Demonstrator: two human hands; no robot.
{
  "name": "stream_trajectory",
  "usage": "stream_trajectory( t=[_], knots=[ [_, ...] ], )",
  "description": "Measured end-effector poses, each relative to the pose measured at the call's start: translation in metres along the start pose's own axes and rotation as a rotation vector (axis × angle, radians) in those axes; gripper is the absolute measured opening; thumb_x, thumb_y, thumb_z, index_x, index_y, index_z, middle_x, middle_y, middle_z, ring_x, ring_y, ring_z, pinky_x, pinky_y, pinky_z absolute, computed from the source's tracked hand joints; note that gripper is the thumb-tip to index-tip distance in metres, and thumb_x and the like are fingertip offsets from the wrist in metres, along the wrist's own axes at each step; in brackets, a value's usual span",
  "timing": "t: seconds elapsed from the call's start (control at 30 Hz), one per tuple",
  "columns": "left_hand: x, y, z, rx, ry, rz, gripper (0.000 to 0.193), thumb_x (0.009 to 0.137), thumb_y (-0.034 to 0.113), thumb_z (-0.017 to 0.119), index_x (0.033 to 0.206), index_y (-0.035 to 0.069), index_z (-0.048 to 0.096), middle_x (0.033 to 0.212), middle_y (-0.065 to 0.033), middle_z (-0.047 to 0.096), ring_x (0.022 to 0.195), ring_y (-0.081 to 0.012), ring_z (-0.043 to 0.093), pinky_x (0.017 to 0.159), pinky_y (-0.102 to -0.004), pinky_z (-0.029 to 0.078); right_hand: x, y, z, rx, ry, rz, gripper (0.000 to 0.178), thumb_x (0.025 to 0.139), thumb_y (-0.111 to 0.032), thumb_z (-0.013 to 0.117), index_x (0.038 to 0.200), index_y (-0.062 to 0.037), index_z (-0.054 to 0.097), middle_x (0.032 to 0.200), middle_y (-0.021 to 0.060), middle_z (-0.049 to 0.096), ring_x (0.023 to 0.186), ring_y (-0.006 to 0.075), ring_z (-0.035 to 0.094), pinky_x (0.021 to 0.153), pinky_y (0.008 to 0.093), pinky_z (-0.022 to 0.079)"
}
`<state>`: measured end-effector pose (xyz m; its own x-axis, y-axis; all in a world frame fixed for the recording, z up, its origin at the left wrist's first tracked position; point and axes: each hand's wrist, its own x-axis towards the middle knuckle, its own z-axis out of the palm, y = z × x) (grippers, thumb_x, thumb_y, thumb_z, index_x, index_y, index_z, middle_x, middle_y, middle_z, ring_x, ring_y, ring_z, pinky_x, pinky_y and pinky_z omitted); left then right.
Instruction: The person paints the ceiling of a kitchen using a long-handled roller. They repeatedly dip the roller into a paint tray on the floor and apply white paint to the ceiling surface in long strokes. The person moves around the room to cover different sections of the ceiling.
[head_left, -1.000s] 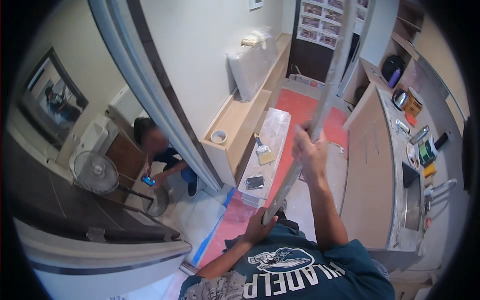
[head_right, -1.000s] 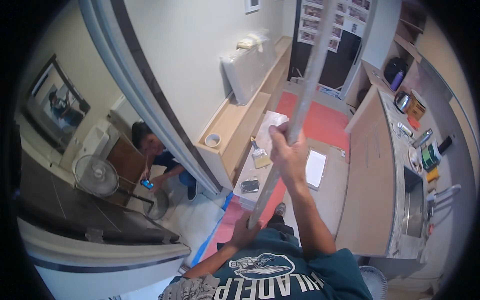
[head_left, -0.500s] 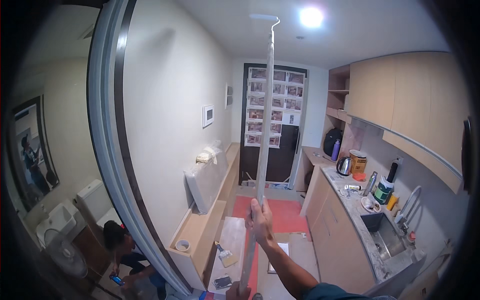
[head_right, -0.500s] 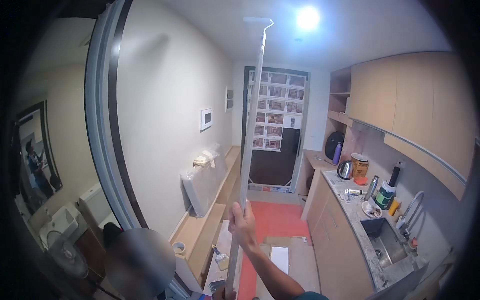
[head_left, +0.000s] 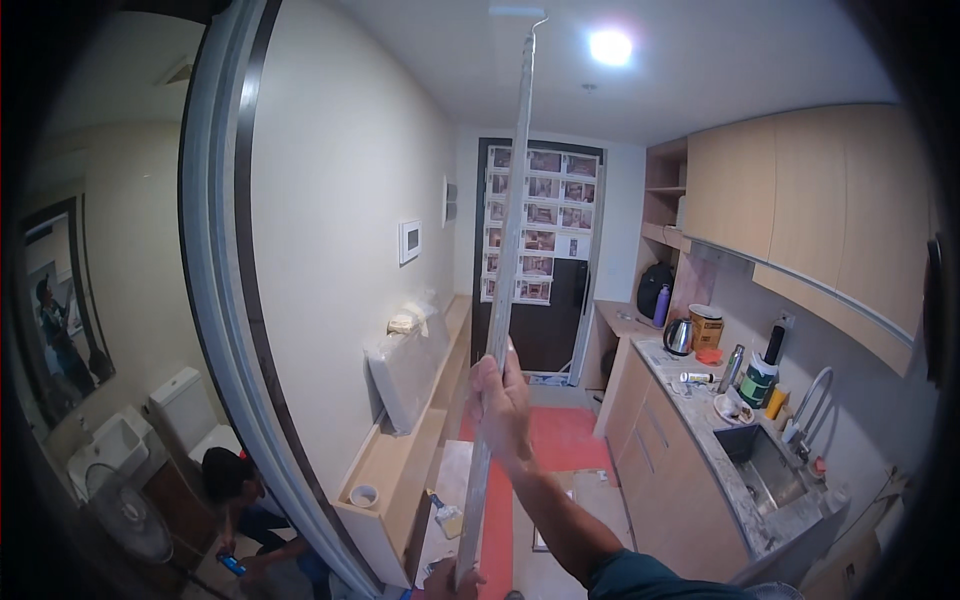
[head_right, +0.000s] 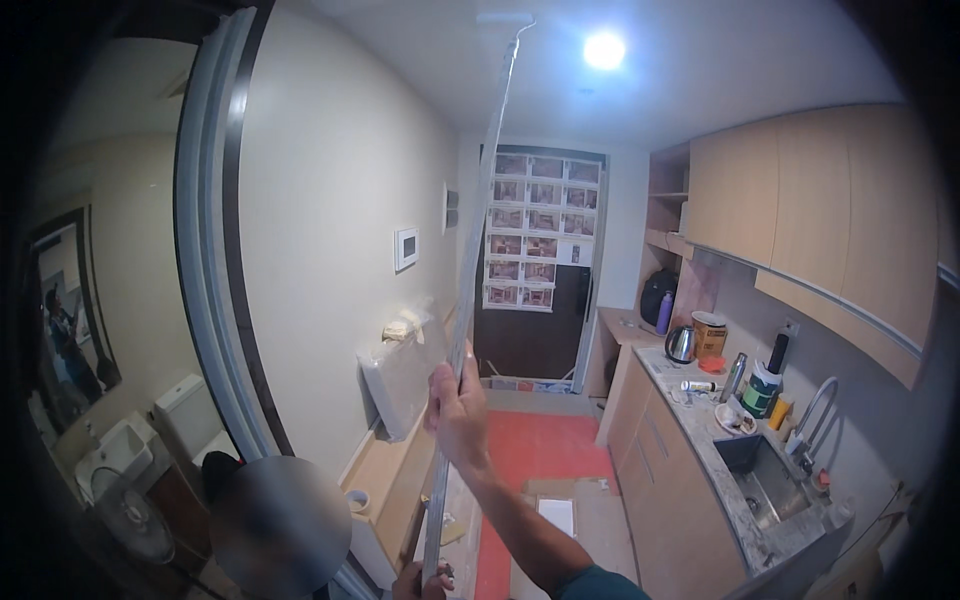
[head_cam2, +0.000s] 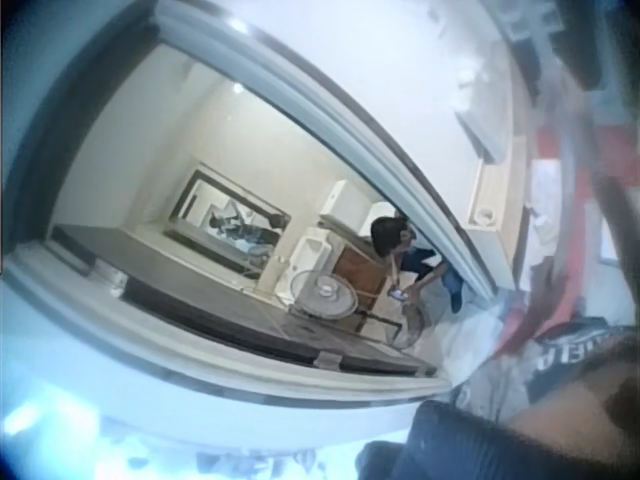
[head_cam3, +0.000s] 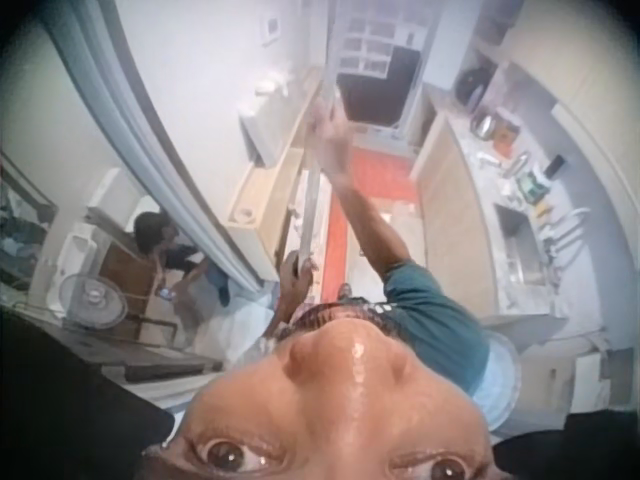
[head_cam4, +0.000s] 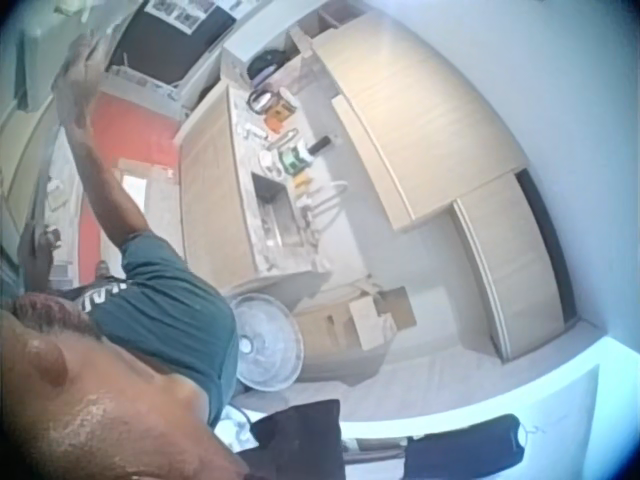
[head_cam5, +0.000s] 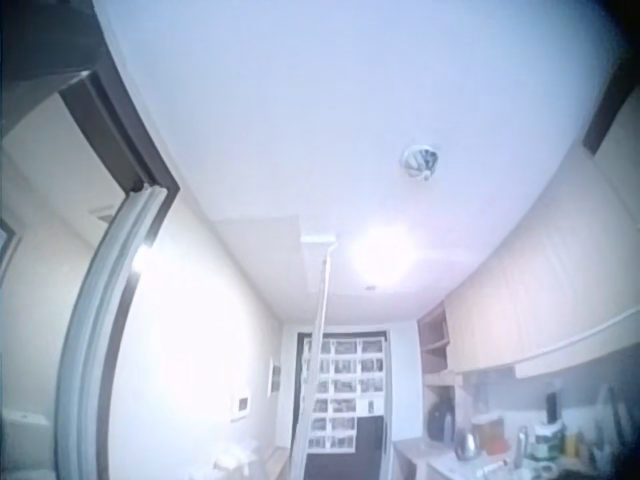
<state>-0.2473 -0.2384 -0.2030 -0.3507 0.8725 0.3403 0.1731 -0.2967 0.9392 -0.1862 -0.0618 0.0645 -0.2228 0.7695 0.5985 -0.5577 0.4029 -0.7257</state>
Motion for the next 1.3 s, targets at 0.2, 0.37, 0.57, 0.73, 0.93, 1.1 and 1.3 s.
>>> stream_trajectory(
  t=[0.2,0.37,0.57,0.73,0.93,1.1,1.3],
  knots=[
    [-0.043,-0.044,-0.035,0.03,0.025,0.091,0.014,0.096,0.02,0.058,0.094,0.006,0.061,0.07,-0.0009,0.057,0.061,-0.0118,0.053,0.055,-0.0286,0.044,-0.052,0.007,0.026,0.019,-0.054,0.014,0.057,0.105,-0.017,0.042,0.155,-0.0095,0.015,0.076,-0.0028,0.043,0.049,0.0032,0.039,0.041,0.0211,0.037],
    [-0.047,-0.073,-0.04,0.161,0.039,0.029,0.017,0.096,0.022,0.06,0.09,0.006,0.059,0.069,-0.0023,0.055,0.061,-0.0127,0.051,0.055,-0.0293,0.042,-0.069,0.015,0.026,0.045,-0.051,0.043,0.059,0.105,-0.015,0.042,0.156,-0.0083,0.013,0.072,-0.0037,0.041,0.048,0.0031,0.039,0.04,0.0211,0.037],
    [0.007,-0.004,-0.031,0.022,-0.083,0.052,0.019,0.098,0.022,0.059,0.091,0.005,0.057,0.068,-0.0038,0.054,0.06,-0.0137,0.049,0.053,-0.0294,0.039,-0.01,0.026,0.008,0.017,0.02,0.048,0.054,0.105,-0.018,0.044,0.153,-0.0099,0.02,0.069,-0.0053,0.04,0.047,0.0023,0.037,0.039,0.0202,0.034],
    [0.077,0.04,-0.015,0.067,-0.109,0.059,0.025,0.098,0.027,0.059,0.095,0.002,0.058,0.068,-0.003,0.056,0.058,-0.0104,0.053,0.051,-0.0288,0.042,0.061,0.039,-0.016,-0.065,0.041,0.004,0.043,0.105,-0.021,0.044,0.145,-0.0103,0.031,0.069,-0.0052,0.041,0.048,0.0023,0.037,0.039,0.0203,0.032],
    [0.164,0.04,0.022,-0.121,-0.067,0.054,0.036,0.098,0.031,0.062,0.109,-0.003,0.061,0.079,-0.0051,0.067,0.056,-0.0062,0.058,0.052,-0.0238,0.047,0.158,0.051,-0.043,-0.064,0.036,0.008,0.022,0.105,-0.025,0.045,0.122,-0.0114,0.043,0.068,-0.005,0.04,0.049,0.0044,0.037,0.042,0.0231,0.034],
    [0.242,0.054,0.068,-0.149,-0.09,0.108,0.037,0.099,0.033,0.061,0.106,-0.003,0.062,0.077,-0.0067,0.067,0.058,-0.0092,0.06,0.053,-0.0276,0.047,0.247,0.058,-0.095,-0.052,0.028,0.027,0.014,0.104,-0.027,0.046,0.105,-0.0133,0.044,0.073,-0.004,0.041,0.052,0.0059,0.038,0.044,0.0234,0.034],
    [0.328,0.075,0.116,-0.184,-0.096,0.234,0.035,0.102,0.034,0.056,0.101,-0.001,0.058,0.084,-0.0069,0.065,0.06,-0.0074,0.057,0.044,-0.0226,0.041,0.348,0.063,-0.133,0.016,-0.026,0.019,0.015,0.104,-0.027,0.048,0.098,-0.0141,0.043,0.076,-0.0032,0.042,0.054,0.0065,0.039,0.046,0.0245,0.036]
  ],
)
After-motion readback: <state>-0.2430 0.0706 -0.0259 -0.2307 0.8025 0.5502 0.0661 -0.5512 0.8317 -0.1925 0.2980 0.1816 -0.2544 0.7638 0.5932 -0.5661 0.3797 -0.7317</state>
